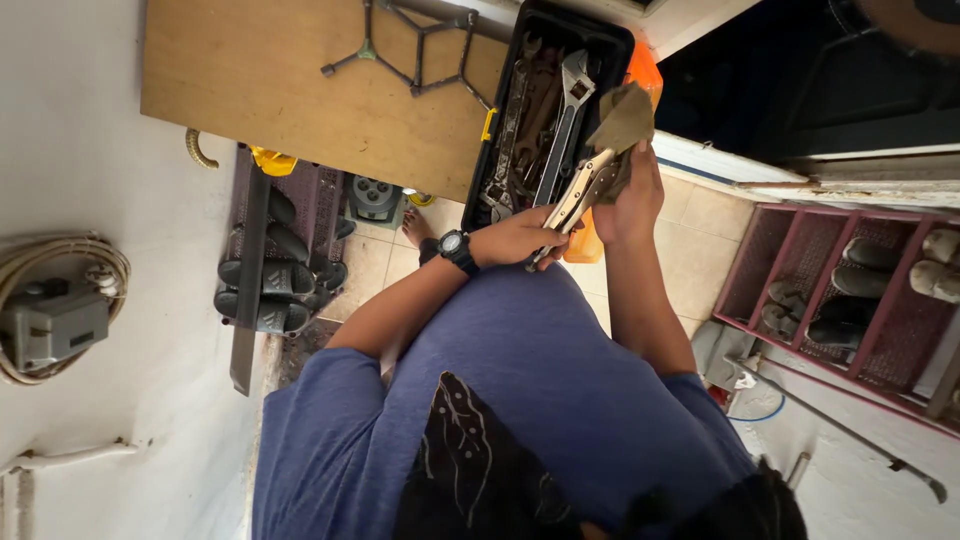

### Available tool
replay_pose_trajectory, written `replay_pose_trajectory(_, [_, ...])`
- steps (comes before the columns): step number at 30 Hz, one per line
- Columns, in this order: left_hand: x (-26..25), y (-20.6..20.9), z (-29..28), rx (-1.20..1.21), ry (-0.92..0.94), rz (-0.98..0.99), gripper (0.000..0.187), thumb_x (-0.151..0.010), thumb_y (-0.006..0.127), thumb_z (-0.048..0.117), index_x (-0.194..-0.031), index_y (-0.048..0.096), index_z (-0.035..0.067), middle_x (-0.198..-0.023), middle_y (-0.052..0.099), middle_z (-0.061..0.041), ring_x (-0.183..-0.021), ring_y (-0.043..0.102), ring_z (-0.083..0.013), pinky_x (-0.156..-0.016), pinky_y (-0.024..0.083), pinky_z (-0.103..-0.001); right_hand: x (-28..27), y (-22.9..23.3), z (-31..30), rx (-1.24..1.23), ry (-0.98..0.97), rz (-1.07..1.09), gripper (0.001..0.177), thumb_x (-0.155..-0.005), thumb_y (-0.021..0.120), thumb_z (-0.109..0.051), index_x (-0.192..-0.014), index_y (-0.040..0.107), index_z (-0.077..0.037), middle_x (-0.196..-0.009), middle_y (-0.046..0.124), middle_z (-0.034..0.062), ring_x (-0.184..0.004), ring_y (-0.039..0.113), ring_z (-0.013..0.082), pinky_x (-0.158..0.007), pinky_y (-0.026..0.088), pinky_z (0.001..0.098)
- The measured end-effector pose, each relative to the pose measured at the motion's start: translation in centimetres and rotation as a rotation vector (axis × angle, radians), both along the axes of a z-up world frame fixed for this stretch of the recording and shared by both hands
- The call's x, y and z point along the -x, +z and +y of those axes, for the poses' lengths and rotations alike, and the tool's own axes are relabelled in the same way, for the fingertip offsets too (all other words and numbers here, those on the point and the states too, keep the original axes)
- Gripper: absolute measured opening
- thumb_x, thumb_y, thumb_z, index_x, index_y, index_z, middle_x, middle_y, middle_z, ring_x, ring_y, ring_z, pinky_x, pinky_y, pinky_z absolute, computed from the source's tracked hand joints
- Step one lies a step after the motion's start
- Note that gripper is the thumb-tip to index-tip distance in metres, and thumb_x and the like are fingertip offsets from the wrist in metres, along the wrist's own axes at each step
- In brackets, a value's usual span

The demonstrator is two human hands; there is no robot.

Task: The person wipes tools one at a time with a cloth and places them into an open toolbox resting on a wooden board, arranging wrenches and pliers inside the tray.

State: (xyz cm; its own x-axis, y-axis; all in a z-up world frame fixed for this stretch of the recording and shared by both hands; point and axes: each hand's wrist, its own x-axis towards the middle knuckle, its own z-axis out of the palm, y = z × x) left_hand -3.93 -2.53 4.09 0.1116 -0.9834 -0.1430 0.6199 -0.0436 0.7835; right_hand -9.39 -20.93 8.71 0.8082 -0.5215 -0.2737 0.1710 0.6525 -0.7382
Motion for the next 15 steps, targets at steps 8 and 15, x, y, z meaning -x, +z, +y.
replay_pose_trajectory(8, [-0.3, -0.1, 1.3, -0.077, 0.07, 0.069, 0.017, -0.108, 0.05, 0.012, -0.114, 0.051, -0.004, -0.087, 0.064, -0.011, -0.068, 0.065, -0.0185, -0.06, 0.053, -0.033, 1.3, -0.3, 4.9, 0.06, 0.225, 0.27, 0.031, -0.109, 0.046, -0.029, -0.123, 0.052, -0.002, -0.102, 0.073, 0.0169, -0.088, 0.073, 0.0266, -0.077, 0.061, 0.0403])
replay_pose_trajectory(15, [0.2, 1.9, 1.4, 0.019, 0.021, 0.023, 0.028, -0.105, 0.047, 0.012, -0.132, 0.051, 0.003, -0.084, 0.059, -0.006, -0.063, 0.058, -0.0145, -0.059, 0.05, -0.03, -0.3, 1.8, 1.1, 0.006, 0.083, -0.031, 0.032, -0.112, 0.053, -0.024, -0.135, 0.051, -0.002, -0.118, 0.067, 0.017, -0.103, 0.071, 0.0299, -0.089, 0.061, 0.0457])
